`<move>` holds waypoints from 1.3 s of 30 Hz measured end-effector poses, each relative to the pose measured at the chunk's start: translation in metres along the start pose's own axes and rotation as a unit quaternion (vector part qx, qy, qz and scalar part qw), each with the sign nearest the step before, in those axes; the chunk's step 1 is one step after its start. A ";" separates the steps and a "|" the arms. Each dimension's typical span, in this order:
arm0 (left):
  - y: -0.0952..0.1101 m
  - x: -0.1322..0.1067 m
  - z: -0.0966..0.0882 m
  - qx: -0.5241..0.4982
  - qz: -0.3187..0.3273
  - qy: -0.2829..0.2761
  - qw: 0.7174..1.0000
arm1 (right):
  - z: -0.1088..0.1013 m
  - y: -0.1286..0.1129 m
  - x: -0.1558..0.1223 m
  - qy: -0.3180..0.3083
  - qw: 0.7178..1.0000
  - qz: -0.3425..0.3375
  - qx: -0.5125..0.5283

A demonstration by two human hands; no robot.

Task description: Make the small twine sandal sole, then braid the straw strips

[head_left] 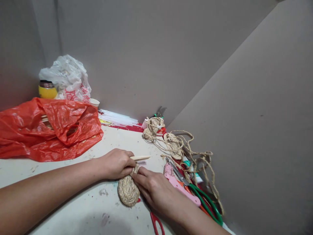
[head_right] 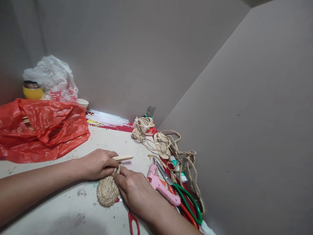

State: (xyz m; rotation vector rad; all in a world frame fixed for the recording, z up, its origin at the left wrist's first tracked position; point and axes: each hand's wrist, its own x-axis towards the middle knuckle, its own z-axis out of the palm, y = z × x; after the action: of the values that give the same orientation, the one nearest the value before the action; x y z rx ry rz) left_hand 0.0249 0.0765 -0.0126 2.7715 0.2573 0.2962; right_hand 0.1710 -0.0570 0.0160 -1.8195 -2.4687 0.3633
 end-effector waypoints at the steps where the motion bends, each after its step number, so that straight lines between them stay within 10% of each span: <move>1: 0.000 0.000 0.000 -0.001 -0.002 0.000 1.000 | 0.001 0.001 -0.001 0.004 1.000 -0.001 0.006; 39: -0.026 0.001 -0.011 -0.269 -0.139 0.000 0.953 | 0.001 0.007 -0.008 0.018 0.999 0.013 0.050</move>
State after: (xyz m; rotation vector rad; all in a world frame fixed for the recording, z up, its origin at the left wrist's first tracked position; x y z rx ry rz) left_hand 0.0195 0.1037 -0.0116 2.1650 0.4810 0.2495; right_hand 0.1800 -0.0623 0.0142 -1.8050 -2.3597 0.4410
